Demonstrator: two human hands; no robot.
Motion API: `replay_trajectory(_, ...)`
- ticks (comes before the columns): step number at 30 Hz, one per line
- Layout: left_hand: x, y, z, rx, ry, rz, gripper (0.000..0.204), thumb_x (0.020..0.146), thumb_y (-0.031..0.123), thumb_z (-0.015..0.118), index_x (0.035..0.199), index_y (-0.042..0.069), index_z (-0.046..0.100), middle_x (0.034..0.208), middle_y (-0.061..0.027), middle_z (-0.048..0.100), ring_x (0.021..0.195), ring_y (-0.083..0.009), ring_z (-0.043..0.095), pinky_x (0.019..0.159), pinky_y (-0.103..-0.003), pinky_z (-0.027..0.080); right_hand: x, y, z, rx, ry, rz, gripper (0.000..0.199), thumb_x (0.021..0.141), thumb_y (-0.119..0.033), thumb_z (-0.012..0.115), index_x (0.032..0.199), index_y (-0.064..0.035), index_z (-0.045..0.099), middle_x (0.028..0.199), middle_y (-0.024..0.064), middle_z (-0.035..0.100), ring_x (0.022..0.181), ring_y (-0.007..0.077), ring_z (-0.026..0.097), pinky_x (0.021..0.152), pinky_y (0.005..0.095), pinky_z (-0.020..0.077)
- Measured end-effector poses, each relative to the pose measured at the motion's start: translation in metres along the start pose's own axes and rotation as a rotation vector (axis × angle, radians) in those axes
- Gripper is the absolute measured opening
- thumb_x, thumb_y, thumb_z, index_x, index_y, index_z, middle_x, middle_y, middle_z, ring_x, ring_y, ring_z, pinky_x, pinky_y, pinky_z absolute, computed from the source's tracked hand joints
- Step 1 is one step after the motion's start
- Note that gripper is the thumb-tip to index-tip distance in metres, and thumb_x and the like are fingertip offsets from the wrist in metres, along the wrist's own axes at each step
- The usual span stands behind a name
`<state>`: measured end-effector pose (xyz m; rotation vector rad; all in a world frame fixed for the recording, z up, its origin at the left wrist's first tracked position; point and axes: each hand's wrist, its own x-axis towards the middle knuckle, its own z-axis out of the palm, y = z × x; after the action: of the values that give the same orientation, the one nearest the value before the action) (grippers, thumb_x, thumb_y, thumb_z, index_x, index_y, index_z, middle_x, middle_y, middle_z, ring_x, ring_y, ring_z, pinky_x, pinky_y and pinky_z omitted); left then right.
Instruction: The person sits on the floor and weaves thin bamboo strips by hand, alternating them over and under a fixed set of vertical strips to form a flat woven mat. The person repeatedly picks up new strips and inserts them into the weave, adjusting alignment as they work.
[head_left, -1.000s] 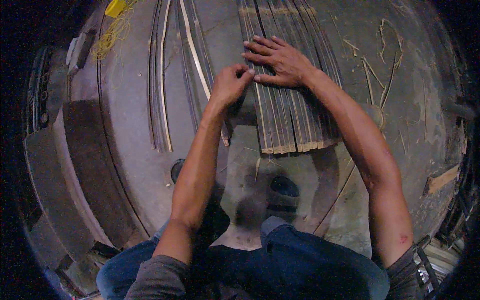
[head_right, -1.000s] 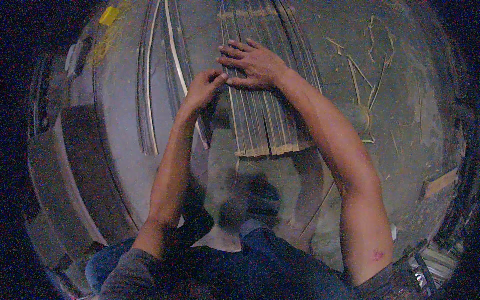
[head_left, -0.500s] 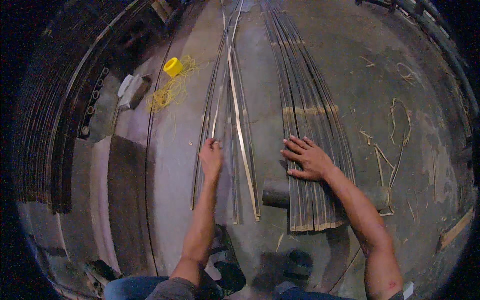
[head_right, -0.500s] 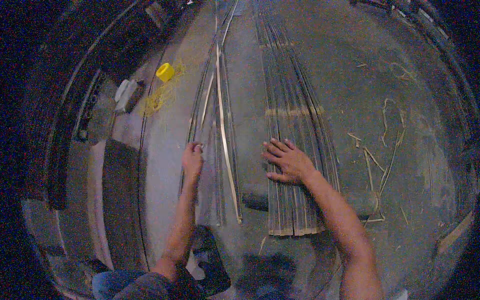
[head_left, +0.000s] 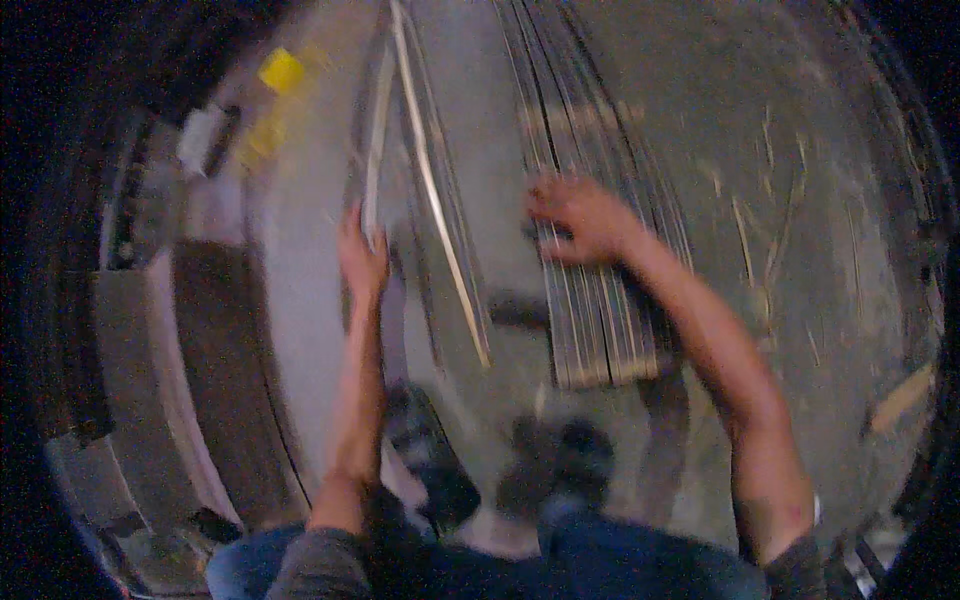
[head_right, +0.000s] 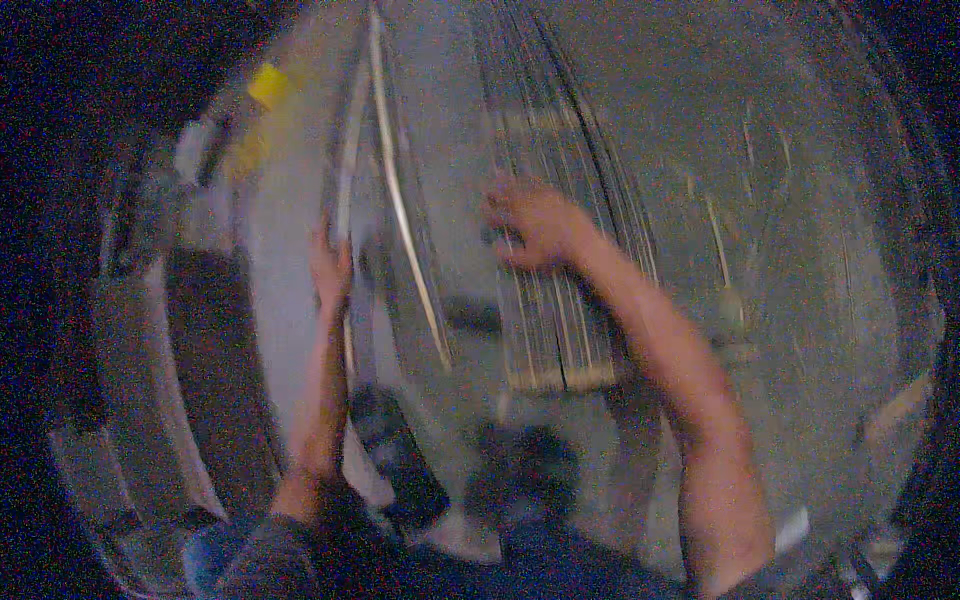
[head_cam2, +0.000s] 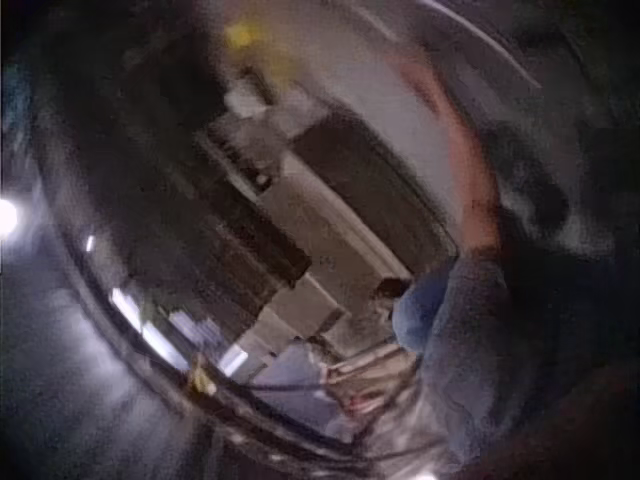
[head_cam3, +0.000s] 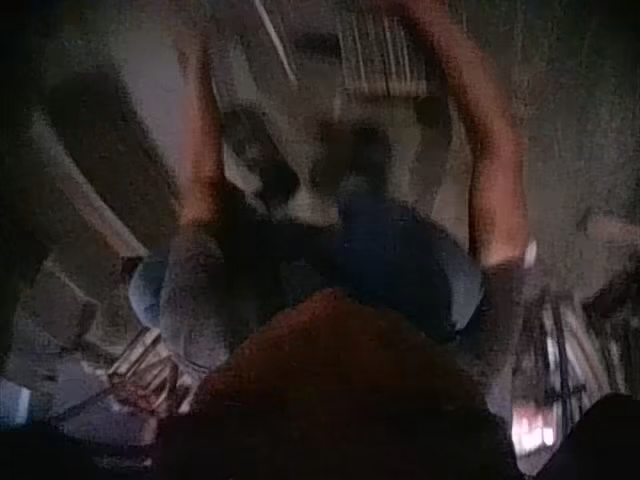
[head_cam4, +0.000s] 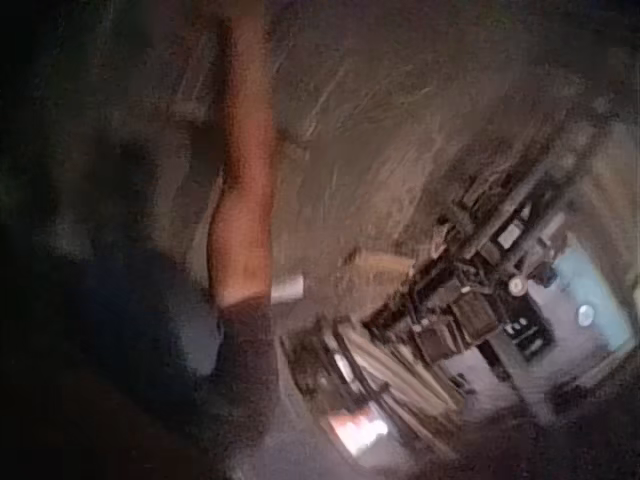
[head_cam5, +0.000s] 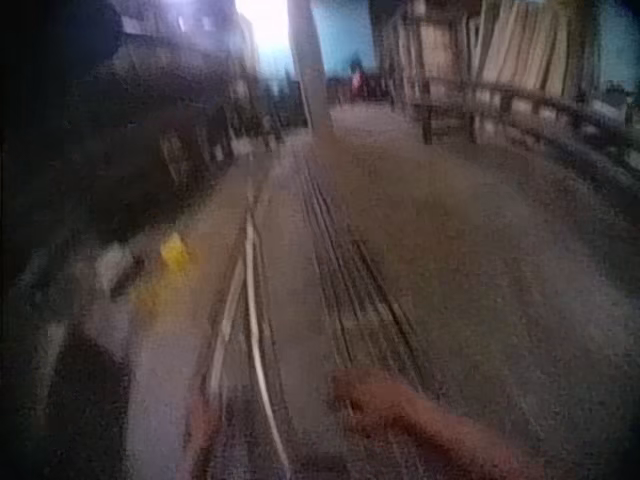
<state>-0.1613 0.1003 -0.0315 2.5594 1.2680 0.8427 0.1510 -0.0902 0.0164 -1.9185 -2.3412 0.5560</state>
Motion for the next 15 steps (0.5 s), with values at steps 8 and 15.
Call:
replay_trajectory(8, 0.044, 0.175, 0.026, -0.460, -0.771, -0.200, 0.030, 0.086, 0.028, 0.057, 0.099, 0.003, 0.064, 0.087, -0.0152, 0.067, 0.081, -0.0243, 0.064, 0.073, -0.036, 0.047, 0.014, 0.015, -0.018, -0.127, 0.340, -0.112, 0.065, 0.084, -0.053, 0.049, 0.137, -0.0164, 0.037, 0.147, 0.0049, 0.026, 0.136, 0.0261, 0.023, 0.110, 0.0487, 0.0180)
replay_trajectory(15, 0.071, 0.133, 0.027, -1.212, -0.432, -1.007, 0.025, 0.089, 0.025, 0.050, 0.080, 0.003, 0.057, 0.067, -0.0065, 0.058, 0.060, -0.0143, 0.056, 0.055, -0.030, 0.044, 0.031, 0.006, -0.025, -0.130, 0.313, -0.099, 0.067, 0.082, -0.050, 0.051, 0.137, -0.0150, 0.036, 0.148, 0.0059, 0.026, 0.137, 0.0269, 0.021, 0.110, 0.0482, 0.0182)
